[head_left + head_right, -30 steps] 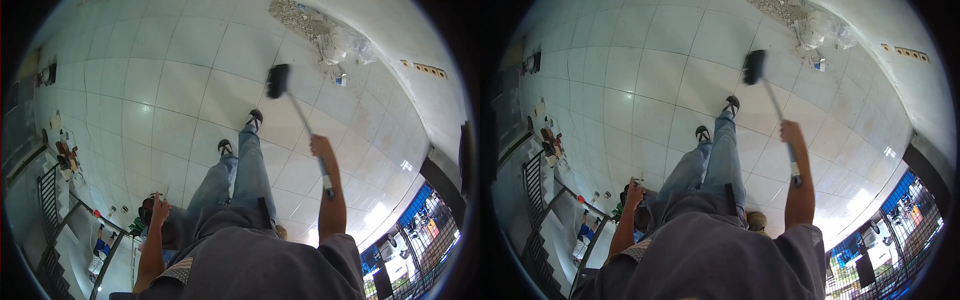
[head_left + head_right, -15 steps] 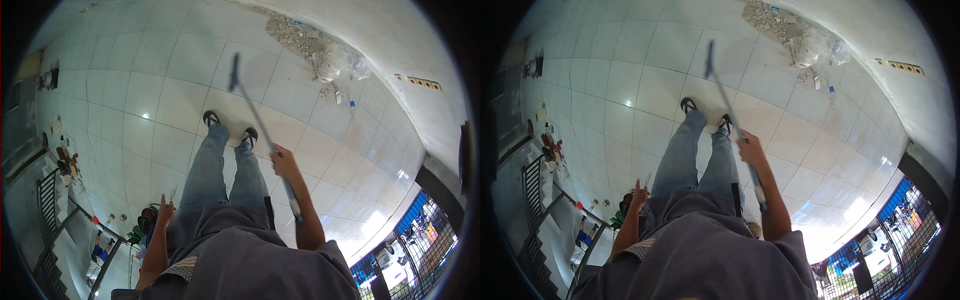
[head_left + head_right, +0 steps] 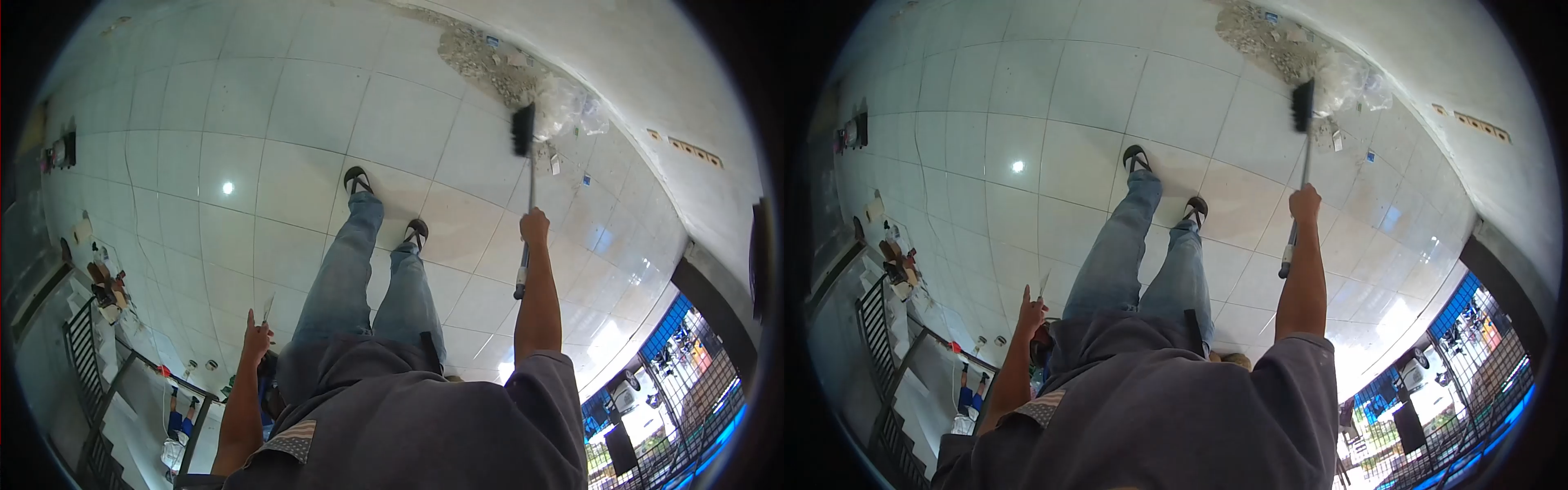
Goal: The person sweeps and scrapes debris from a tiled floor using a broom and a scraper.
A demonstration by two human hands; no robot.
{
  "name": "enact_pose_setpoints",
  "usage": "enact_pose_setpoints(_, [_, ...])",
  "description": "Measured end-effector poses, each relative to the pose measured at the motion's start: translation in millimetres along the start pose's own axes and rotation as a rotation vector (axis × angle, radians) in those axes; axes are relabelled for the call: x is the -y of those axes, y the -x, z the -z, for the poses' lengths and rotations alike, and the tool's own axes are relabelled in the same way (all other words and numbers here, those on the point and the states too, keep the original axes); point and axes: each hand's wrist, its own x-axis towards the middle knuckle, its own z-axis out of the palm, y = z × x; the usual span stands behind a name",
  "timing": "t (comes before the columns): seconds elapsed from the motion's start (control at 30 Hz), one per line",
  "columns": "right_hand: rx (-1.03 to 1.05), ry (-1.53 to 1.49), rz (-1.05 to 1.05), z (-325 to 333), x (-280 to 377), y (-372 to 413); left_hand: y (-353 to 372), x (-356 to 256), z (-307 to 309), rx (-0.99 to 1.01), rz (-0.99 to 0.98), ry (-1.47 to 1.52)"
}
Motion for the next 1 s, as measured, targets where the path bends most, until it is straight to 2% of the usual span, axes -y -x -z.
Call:
enact_pose_setpoints(0.1, [-0.011,0.063,-0.119,9,25,16,-14,-20,27,-0.014,-0.005,0.055])
enact_pose_setpoints(0.17, [-0.006,-0.057,-0.058,27,50,47,-35,-40,39,-0.017,-0.021,0.089])
enact_pose_setpoints(0.23, [0.211,-0.369,-0.185,98,138,96,-49,-52,47,-0.028,-0.032,0.091])
enact_pose_setpoints(0.27, [0.272,-0.4,-0.232,119,173,115,-57,-56,51,-0.03,-0.057,0.081])
enact_pose_setpoints(0.3, [0.334,-0.429,-0.281,133,200,130,-67,-59,52,-0.031,-0.083,0.069])
enact_pose_setpoints(0.4, [0.564,-0.582,-0.205,133,257,152,-76,-90,55,-0.034,-0.145,0.038])
enact_pose_setpoints(0.43, [0.639,-0.644,-0.13,120,273,155,-75,-100,53,-0.034,-0.159,0.027])
enact_pose_setpoints(0.47, [0.733,-0.705,-0.14,112,301,154,-72,-108,52,-0.022,-0.16,0.037])
enact_pose_setpoints(0.5, [0.805,-0.683,-0.036,90,317,147,-67,-116,52,-0.008,-0.158,0.044])
enact_pose_setpoints(0.53, [0.79,-0.669,-0.012,70,343,145,-66,-123,53,0.005,-0.158,0.051])
enact_pose_setpoints(0.6, [0.907,-0.715,0.123,19,395,121,-62,-125,57,-0.026,-0.16,-0.003])
enact_pose_setpoints(0.63, [0.951,-0.705,0.1,-6,421,109,-60,-125,58,-0.038,-0.161,-0.029])
enact_pose_setpoints(0.67, [1.01,-0.696,0.197,-47,439,93,-56,-120,61,-0.051,-0.151,-0.027])
enact_pose_setpoints(0.73, [1.053,-0.834,0.203,-105,463,62,-52,-114,67,-0.073,-0.132,-0.026])
enact_pose_setpoints(0.8, [1.499,-1.751,-0.428,-177,427,15,-34,-125,73,-0.108,-0.055,0.046])
enact_pose_setpoints(0.83, [1.333,-1.509,-0.283,-168,405,-12,-23,-133,73,-0.118,-0.013,0.093])
enact_pose_setpoints(0.87, [1.146,-1.228,-0.125,-117,388,-32,-13,-138,73,-0.125,0.03,0.141])
enact_pose_setpoints(0.93, [0.792,-0.716,0.139,-25,343,-65,-26,-118,70,-0.129,0.009,0.002])
enact_pose_setpoints(0.97, [0.828,-0.889,-0.209,11,318,-77,-31,-112,68,-0.132,-0.003,-0.063])
enact_pose_setpoints(1.0, [0.772,-0.934,-0.268,35,286,-88,-31,-118,65,-0.143,-0.029,-0.109])
